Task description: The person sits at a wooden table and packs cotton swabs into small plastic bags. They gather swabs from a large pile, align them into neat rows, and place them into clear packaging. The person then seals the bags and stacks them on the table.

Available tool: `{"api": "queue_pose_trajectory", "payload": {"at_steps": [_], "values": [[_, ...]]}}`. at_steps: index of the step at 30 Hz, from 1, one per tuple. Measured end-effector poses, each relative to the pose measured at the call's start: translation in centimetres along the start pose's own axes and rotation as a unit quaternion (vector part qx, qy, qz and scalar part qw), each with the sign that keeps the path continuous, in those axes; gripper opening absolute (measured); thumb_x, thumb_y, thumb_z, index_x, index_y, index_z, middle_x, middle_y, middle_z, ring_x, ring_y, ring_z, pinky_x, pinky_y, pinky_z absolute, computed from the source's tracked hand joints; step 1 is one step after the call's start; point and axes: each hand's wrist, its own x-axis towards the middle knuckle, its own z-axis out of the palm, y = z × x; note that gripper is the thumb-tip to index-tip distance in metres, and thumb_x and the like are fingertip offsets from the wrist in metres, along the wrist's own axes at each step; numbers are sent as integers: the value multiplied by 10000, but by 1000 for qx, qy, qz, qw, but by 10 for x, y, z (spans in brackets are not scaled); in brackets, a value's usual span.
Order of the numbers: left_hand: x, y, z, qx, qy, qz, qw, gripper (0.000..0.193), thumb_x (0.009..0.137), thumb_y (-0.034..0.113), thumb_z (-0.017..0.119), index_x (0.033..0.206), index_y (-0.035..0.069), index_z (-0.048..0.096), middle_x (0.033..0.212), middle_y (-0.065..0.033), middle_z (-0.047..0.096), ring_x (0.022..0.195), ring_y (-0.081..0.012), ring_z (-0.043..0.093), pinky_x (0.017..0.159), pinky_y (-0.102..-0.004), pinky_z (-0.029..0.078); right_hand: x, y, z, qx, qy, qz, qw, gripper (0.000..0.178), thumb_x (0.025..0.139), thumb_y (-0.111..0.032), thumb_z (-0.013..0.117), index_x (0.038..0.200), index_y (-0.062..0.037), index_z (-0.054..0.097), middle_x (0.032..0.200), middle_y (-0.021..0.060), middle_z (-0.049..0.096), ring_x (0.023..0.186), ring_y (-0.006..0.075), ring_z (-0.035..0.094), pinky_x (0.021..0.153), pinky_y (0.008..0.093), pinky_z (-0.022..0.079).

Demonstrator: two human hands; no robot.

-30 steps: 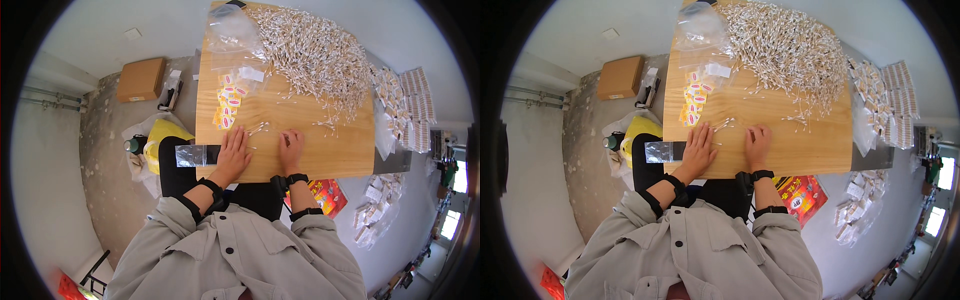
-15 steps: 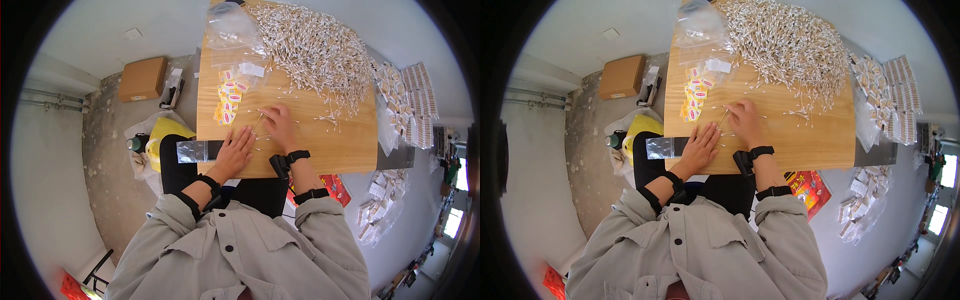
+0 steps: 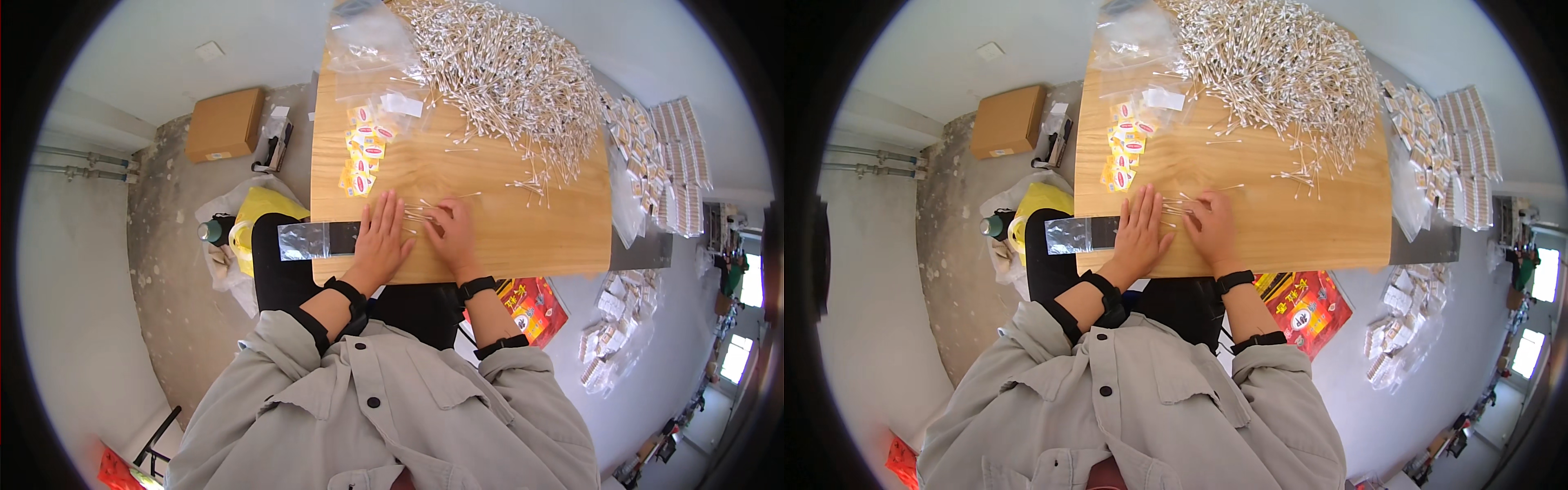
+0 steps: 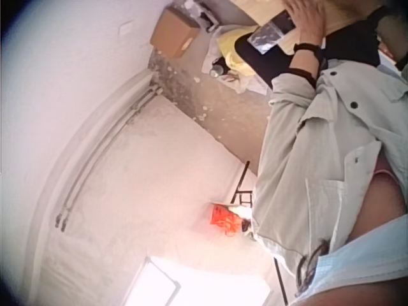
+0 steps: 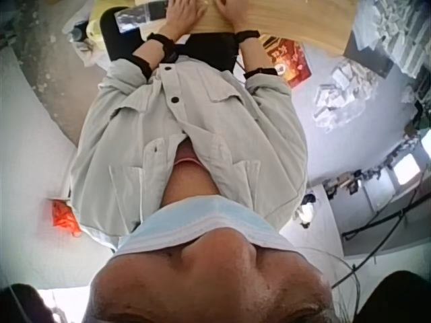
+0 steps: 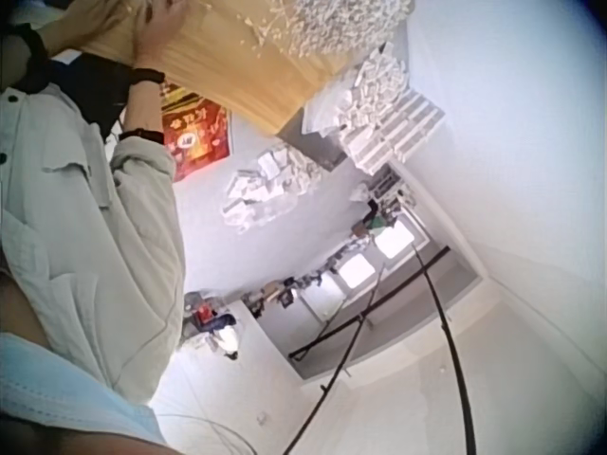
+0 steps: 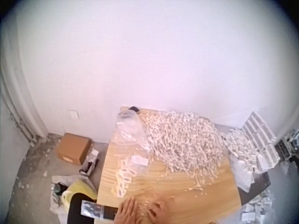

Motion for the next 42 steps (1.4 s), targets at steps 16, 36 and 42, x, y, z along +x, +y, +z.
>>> {"api": "queue_pose_trajectory", "payload": {"at_steps": [16, 36, 42], "values": [[-12, 4, -14, -27, -44, 82, 995, 813, 868, 426, 617, 1490, 15, 294, 1582, -144, 233, 1478, -274, 193, 1179, -519, 144, 20, 43, -26, -70, 33, 46, 996, 220, 751, -72, 702, 969, -103, 700, 1007, 137, 565, 973, 336, 529, 854, 446, 436], [-3, 12, 4, 24, -27, 77, 996, 866, 863, 543, 571, 1483, -2, 310, 1584, -147, 231, 1482, -268, 184, 1179, -521, 130, 16, 6, 22, 54, 21, 76, 995, 142, 869, -55, 603, 994, -43, 668, 1040, 173, 571, 1026, 348, 537, 896, 427, 442], [0, 12, -4, -35, -18, 41, 998, 914, 831, 486, 647, 1487, -24, 266, 1568, -222, 215, 1478, -325, 175, 1174, -531, 145, 9, -3, 31, 117, 101, 116, 981, 243, 937, -128, 516, 1127, -7, 606, 1113, 183, 576, 1110, 348, 522, 970, 426, 413]]}}
